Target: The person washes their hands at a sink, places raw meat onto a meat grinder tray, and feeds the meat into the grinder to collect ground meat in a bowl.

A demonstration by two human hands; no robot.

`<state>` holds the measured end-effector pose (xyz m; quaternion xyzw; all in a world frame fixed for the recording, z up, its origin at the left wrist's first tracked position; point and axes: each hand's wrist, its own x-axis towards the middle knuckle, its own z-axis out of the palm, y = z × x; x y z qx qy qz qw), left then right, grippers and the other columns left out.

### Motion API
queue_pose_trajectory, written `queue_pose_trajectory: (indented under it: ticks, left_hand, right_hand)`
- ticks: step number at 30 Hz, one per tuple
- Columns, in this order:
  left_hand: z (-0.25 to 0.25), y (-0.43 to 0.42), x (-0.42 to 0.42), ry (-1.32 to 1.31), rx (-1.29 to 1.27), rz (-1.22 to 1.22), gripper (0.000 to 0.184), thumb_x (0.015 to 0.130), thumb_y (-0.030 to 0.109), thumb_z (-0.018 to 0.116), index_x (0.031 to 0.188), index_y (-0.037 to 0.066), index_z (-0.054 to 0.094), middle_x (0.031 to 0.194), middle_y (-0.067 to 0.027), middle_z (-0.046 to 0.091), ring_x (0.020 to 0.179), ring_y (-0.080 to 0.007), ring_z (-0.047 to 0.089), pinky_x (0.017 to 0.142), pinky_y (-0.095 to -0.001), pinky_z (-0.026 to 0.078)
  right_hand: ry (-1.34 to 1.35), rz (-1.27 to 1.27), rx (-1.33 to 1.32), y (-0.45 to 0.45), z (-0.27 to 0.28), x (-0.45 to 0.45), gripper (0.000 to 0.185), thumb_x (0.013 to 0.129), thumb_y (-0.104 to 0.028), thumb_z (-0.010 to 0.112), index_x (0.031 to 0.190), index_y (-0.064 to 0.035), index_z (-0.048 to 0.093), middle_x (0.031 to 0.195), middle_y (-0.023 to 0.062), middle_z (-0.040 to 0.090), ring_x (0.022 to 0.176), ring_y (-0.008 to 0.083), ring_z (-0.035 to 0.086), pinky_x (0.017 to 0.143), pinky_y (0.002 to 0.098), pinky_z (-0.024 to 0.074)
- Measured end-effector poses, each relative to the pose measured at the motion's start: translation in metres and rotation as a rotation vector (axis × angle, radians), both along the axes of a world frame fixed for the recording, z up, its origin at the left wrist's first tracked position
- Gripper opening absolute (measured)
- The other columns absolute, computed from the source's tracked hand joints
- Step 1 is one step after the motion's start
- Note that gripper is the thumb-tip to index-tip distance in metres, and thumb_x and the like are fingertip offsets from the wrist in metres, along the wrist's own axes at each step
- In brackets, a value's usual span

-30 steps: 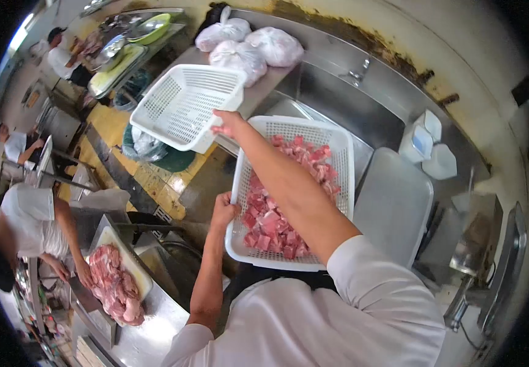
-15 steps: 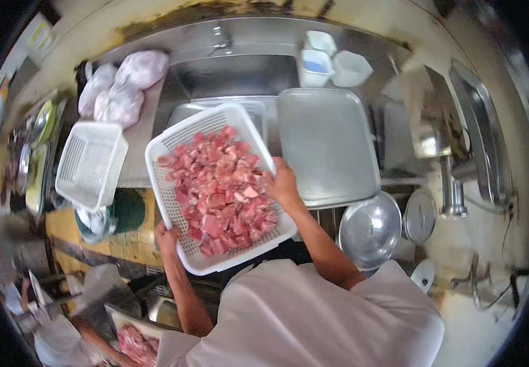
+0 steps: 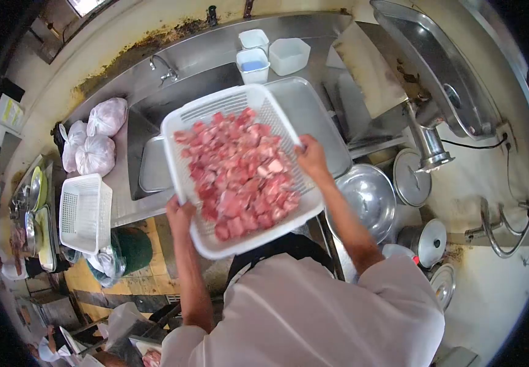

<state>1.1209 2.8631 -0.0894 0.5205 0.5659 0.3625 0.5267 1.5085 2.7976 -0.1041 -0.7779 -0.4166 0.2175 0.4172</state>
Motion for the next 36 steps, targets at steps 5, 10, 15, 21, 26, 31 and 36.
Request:
queue_pose_trajectory:
  ticks: [5, 10, 15, 21, 26, 31, 36]
  left_hand:
    - [-0.053, 0.028, 0.111, -0.146, -0.096, -0.052, 0.024, 0.068, -0.003, 0.055, 0.088, -0.002, 0.066, 0.077, -0.0016, 0.065, 0.062, -0.0106, 0.055, 0.056, -0.0265, 0.042]
    - [-0.086, 0.037, 0.151, -0.133, -0.163, -0.133, 0.019, 0.07, -0.003, 0.062, 0.089, -0.001, 0.066, 0.078, -0.0027, 0.066, 0.064, -0.011, 0.058, 0.061, -0.0279, 0.046]
    - [-0.048, 0.032, 0.152, 0.558, 0.262, -0.132, 0.059, 0.072, 0.02, 0.079, 0.119, -0.004, 0.054, 0.094, -0.0167, 0.065, 0.086, -0.0283, 0.063, 0.076, -0.0363, 0.05]
    - [-0.048, 0.023, 0.236, 0.533, 0.601, -0.823, 0.102, 0.046, 0.032, 0.091, 0.136, 0.015, 0.047, 0.121, -0.0214, 0.055, 0.116, -0.0377, 0.049, 0.1, -0.0456, 0.039]
    - [-0.072, 0.053, 0.286, 0.309, 0.413, -0.74, 0.1, 0.044, 0.027, 0.089, 0.134, 0.017, 0.049, 0.126, -0.0183, 0.055, 0.116, -0.0392, 0.049, 0.098, -0.0448, 0.041]
    - [-0.076, 0.101, 0.281, 0.179, 0.283, -0.623, 0.063, 0.054, 0.015, 0.081, 0.115, 0.009, 0.064, 0.098, -0.0129, 0.067, 0.091, -0.0257, 0.063, 0.081, -0.0362, 0.051]
    - [0.044, 0.138, 0.283, 0.162, 0.193, -0.574, 0.063, 0.07, 0.007, 0.075, 0.13, 0.009, 0.056, 0.112, -0.0092, 0.061, 0.088, -0.0176, 0.061, 0.074, -0.0319, 0.053]
  right_hand:
    - [-0.134, -0.038, 0.054, 0.014, -0.045, 0.111, 0.023, 0.077, -0.009, 0.065, 0.098, 0.001, 0.064, 0.089, 0.0242, 0.065, 0.085, 0.0385, 0.065, 0.077, 0.0424, 0.0503]
    - [-0.198, 0.029, 0.018, 0.004, -0.052, 0.16, 0.031, 0.08, -0.011, 0.067, 0.108, 0.0015, 0.063, 0.094, 0.0203, 0.067, 0.09, 0.0361, 0.065, 0.083, 0.0389, 0.0501]
    - [-0.336, 0.159, -0.029, -0.023, 0.008, 0.117, 0.054, 0.073, -0.017, 0.075, 0.121, 0.002, 0.058, 0.132, 0.024, 0.05, 0.123, 0.0373, 0.048, 0.101, 0.0435, 0.0413]
    - [-0.474, 0.326, -0.582, -0.016, 0.013, 0.04, 0.106, 0.06, -0.022, 0.083, 0.147, -0.0157, 0.022, 0.134, 0.0319, 0.041, 0.125, 0.0479, 0.041, 0.101, 0.052, 0.0395]
    - [-0.482, 0.48, -0.352, 0.016, -0.025, 0.055, 0.111, 0.051, -0.027, 0.089, 0.145, -0.019, 0.03, 0.115, 0.027, 0.059, 0.111, 0.0435, 0.055, 0.092, 0.0473, 0.0462]
    - [-0.316, 0.393, 0.082, 0.076, -0.036, 0.073, 0.069, 0.066, -0.014, 0.075, 0.131, -0.0131, 0.053, 0.105, 0.0201, 0.066, 0.1, 0.0379, 0.062, 0.086, 0.0443, 0.0499]
    - [-0.184, 0.424, 0.113, 0.101, 0.054, 0.096, 0.069, 0.068, -0.013, 0.072, 0.135, -0.0156, 0.053, 0.119, 0.022, 0.062, 0.11, 0.035, 0.061, 0.094, 0.0383, 0.0475]
